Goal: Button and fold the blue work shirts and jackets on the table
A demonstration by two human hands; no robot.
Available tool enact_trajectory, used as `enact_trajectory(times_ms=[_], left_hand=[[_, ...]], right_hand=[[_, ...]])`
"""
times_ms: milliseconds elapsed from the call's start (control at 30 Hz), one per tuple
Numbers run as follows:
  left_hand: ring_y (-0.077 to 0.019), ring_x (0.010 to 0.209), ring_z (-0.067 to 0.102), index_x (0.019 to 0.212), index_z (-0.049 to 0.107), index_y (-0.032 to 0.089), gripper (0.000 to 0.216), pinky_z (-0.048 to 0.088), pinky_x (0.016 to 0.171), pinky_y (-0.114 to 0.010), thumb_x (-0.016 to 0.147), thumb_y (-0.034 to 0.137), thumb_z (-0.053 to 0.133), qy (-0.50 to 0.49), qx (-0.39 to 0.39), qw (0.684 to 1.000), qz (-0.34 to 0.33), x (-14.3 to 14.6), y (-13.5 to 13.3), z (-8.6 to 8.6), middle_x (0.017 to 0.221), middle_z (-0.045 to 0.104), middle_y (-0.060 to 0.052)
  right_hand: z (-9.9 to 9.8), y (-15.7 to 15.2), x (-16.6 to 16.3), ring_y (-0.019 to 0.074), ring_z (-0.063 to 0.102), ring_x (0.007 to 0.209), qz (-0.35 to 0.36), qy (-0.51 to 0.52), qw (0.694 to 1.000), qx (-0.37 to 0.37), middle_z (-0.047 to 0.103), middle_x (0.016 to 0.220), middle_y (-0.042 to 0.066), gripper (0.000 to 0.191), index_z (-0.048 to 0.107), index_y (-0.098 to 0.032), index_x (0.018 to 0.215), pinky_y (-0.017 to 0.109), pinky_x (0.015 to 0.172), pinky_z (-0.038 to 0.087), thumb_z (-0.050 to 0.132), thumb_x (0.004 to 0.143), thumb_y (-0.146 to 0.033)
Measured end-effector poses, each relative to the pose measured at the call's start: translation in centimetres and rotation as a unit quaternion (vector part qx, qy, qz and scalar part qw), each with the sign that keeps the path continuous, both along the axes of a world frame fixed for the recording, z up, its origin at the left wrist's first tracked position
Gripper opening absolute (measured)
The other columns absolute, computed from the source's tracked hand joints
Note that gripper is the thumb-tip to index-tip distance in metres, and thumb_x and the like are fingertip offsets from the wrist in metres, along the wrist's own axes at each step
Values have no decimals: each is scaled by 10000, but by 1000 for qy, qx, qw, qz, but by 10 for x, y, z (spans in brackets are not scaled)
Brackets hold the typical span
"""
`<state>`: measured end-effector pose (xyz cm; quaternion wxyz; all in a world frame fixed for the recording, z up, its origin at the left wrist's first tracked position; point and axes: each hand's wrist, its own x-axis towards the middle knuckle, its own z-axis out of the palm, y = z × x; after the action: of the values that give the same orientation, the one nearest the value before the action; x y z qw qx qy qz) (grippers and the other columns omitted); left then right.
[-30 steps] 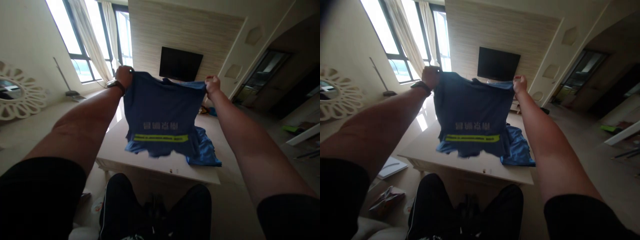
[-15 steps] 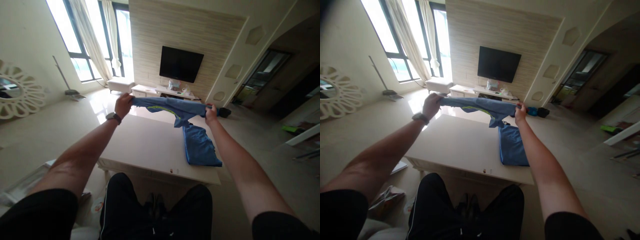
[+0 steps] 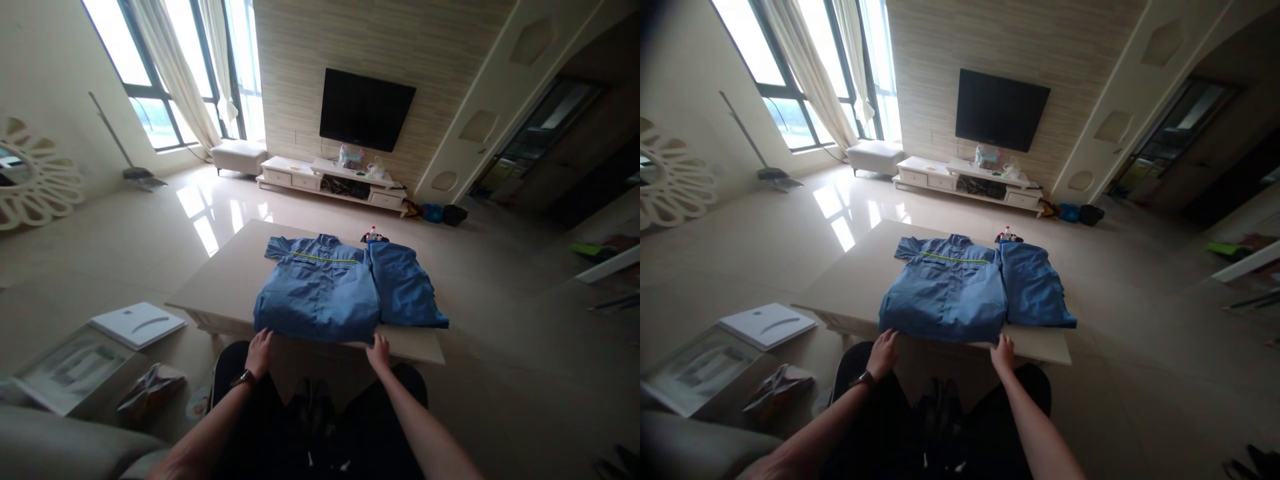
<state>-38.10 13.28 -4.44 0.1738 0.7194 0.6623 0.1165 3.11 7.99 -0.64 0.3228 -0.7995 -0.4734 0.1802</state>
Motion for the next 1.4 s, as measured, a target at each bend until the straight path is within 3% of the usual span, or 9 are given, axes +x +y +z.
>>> enact_trajectory(times_ms=[133, 200, 267, 367, 433, 600, 733, 967, 1400], left_hand=[[-327, 1453, 441, 1287, 597, 193, 512, 403, 1164, -445, 791, 65, 614, -153, -64, 982, 89, 33, -9, -2, 1521, 484, -172], [-317, 1378, 516, 1155, 615, 194, 380, 468, 1078, -419, 786, 110, 658, -282, -162, 932, 159, 53, -11, 1, 1405, 563, -161], [-304, 1170, 655, 992, 615, 187, 227, 539, 917, -386, 785, 182, 708, -362, -254, 874, 203, 72, -17, 0, 1161, 665, -140], [-242, 761, 714, 825, 599, 187, 194, 540, 672, -326, 780, 277, 764, -416, -340, 815, 215, 92, -31, -4, 811, 668, -69], [-198, 648, 689, 806, 603, 189, 200, 520, 615, -291, 785, 291, 774, -464, -366, 774, 227, 101, -41, -7, 756, 659, -47], [-167, 751, 738, 954, 633, 192, 172, 568, 700, -263, 875, 320, 717, -577, -364, 679, 271, 114, -51, -6, 952, 722, -91], [-165, 800, 747, 977, 623, 187, 226, 586, 749, -264, 885, 359, 738, -627, -332, 636, 303, 125, -49, -3, 994, 725, -104], [-148, 687, 687, 745, 615, 178, 340, 547, 677, -244, 670, 339, 904, -655, -267, 649, 279, 146, -65, 1, 723, 656, -23], [-178, 603, 627, 630, 619, 176, 467, 467, 538, -261, 577, 538, 909, -600, -206, 739, 228, 148, -74, 27, 614, 631, -32]], right_hand=[[-30, 2, -40, 309, 454, 1454, 161, -109, 980, -37, 569, 1478, 144, 507, 699, -219, 1203, 443, 1184, 384, 589, 732, -67], [-39, 7, -64, 279, 392, 1512, 285, -179, 938, -80, 493, 1580, 130, 613, 641, -223, 1354, 413, 1183, 382, 605, 762, -69], [-43, 15, -85, 265, 403, 1507, 352, -210, 905, -114, 473, 1609, 117, 697, 594, -244, 1431, 393, 1153, 401, 638, 759, -66], [-41, 27, -104, 262, 502, 1410, 342, -223, 904, -122, 570, 1519, 118, 643, 612, -269, 1412, 408, 1100, 415, 576, 815, -33], [-37, 36, -109, 260, 570, 1305, 327, -227, 910, -117, 652, 1390, 126, 528, 675, -259, 1320, 411, 1058, 424, 503, 877, -28], [-26, 37, -110, 251, 620, 1155, 337, -213, 911, -104, 721, 1160, 106, 281, 759, -226, 1106, 363, 969, 435, 531, 956, -159], [-19, 8, -110, 237, 619, 1137, 337, -198, 915, -97, 726, 1140, 82, 257, 760, -234, 1106, 344, 957, 420, 534, 985, -225], [-10, -36, -119, 263, 625, 1115, 305, -132, 942, -35, 729, 1117, 89, 214, 718, -220, 1101, 377, 979, 395, 554, 999, -310], [4, -29, -121, 222, 654, 930, 301, -29, 953, 31, 700, 936, 81, 265, 661, -209, 917, 298, 850, 432, 421, 1028, -226]])
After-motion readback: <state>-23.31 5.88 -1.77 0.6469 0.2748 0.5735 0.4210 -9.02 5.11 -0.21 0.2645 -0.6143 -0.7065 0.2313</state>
